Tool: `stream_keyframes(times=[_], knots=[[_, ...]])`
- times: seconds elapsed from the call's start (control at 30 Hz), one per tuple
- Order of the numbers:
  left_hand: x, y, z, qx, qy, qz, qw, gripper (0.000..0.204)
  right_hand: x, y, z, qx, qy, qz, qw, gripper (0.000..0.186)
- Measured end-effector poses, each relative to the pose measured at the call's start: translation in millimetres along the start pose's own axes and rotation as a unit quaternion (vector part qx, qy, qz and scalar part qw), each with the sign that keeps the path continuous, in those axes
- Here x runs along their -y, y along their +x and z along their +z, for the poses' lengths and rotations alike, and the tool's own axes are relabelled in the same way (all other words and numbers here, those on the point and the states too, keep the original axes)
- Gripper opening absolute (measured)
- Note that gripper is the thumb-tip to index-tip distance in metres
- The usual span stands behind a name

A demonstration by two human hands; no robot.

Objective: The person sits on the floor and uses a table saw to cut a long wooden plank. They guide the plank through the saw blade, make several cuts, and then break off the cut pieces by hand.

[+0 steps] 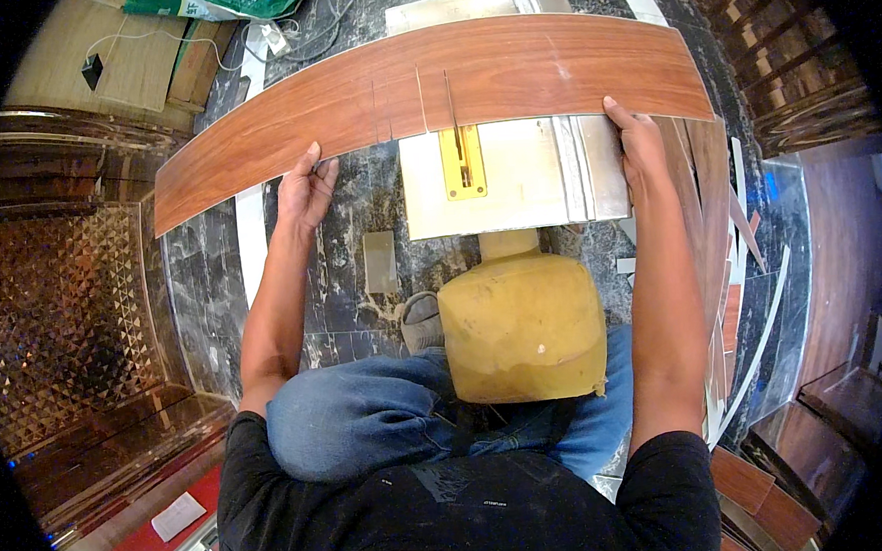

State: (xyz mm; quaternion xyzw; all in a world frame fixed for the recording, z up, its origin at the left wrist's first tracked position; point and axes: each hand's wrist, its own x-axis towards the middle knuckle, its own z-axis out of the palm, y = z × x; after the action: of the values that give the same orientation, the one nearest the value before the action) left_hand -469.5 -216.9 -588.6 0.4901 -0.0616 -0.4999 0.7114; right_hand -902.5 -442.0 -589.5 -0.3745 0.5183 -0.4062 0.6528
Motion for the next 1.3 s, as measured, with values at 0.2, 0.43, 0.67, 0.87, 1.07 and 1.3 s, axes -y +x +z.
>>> stream_keyframes(times=[0.2,0.43,0.67,0.87,1.07,1.3], knots=[[3,-10,-2,-0.008,0.005,0.004,1.0,0.023,-1,-18,0,-0.002,0.007,-0.013,1.0,0.042],[3,-16,0,-0.012,0.003,0.002,1.0,0.021,-1,-22,0,0.003,0.014,-0.01,1.0,0.043],[4,-16,-1,-0.001,0.002,0.004,1.0,0.021,-2,-20,-2,0.003,0.018,-0.011,1.0,0.041],[4,-11,-3,-0.013,0.018,0.011,1.0,0.03,1,-19,1,0.007,0.017,-0.002,1.0,0.041],[-14,58,18,0.011,0.012,0.013,1.0,0.033,26,42,30,0.009,0.015,0.013,1.0,0.041],[-36,131,32,0.051,0.0,0.034,0.998,0.033,32,127,31,-0.009,0.011,0.014,1.0,0.037]])
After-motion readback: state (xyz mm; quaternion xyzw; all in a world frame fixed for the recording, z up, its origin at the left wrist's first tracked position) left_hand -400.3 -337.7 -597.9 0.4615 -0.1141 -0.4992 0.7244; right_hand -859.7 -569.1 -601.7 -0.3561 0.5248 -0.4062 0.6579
